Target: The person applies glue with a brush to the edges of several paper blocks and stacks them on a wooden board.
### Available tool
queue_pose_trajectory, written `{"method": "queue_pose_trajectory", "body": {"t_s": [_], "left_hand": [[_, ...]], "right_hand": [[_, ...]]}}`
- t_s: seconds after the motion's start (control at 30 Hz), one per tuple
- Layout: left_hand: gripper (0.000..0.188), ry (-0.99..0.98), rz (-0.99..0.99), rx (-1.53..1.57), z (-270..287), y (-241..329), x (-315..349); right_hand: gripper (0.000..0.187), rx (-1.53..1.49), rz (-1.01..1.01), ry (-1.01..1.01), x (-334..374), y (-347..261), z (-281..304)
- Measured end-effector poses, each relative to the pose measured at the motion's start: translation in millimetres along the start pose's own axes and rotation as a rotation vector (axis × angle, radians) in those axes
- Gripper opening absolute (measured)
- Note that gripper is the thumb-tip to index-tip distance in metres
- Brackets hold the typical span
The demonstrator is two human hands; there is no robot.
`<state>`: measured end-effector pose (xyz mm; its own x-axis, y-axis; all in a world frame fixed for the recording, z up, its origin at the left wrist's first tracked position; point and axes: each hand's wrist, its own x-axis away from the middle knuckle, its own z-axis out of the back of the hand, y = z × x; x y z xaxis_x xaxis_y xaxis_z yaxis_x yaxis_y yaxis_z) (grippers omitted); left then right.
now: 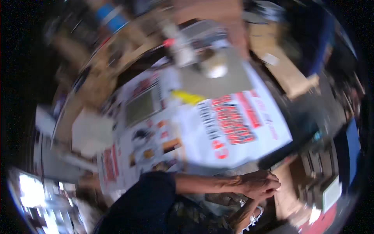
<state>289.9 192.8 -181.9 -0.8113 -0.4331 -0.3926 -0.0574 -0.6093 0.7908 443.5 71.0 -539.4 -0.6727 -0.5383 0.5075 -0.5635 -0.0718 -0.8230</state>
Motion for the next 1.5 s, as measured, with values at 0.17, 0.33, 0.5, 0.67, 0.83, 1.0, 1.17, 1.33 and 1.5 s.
{"method": "queue_pose_trajectory", "body": {"t_s": [0.17,0.33,0.5,0.67,0.83,1.0,1.17,1.33,1.5], "left_hand": [[0.011,0.260,0.069,-0.164,93.5,55.3,123.4],[0.037,0.492,0.408,-0.222,162.3,63.8,247.1],[0.040,0.484,0.370,-0.393,198.5,43.5,249.5],[0.018,0.490,0.376,-0.565,179.1,-6.2,247.8],[0.026,0.682,0.313,-0.177,160.2,-67.9,280.9],[0.031,0.614,0.265,-0.561,175.8,-23.4,257.0],[0.023,0.401,0.319,-0.538,187.3,-2.8,252.5],[0.011,0.795,0.469,0.097,202.3,5.7,250.3],[0.084,0.350,0.435,1.654,258.6,14.5,268.6]], "right_hand": [[0.035,0.042,0.489,-0.036,15.3,-98.6,-47.3],[0.028,0.423,1.014,0.207,100.0,-236.5,-132.6],[0.028,0.508,0.974,-0.709,254.3,-249.7,-308.7],[0.049,0.806,1.070,-1.210,372.8,-161.2,-456.6],[0.090,1.377,1.190,-0.816,423.0,-91.2,-555.9],[0.093,1.584,0.922,-0.831,372.2,-94.1,-578.2],[0.065,1.370,1.182,-0.811,348.3,-99.7,-577.8],[0.036,0.982,0.524,-1.261,339.5,-183.1,-528.8],[0.020,0.942,0.616,-1.104,323.7,-262.3,-426.8]]}}
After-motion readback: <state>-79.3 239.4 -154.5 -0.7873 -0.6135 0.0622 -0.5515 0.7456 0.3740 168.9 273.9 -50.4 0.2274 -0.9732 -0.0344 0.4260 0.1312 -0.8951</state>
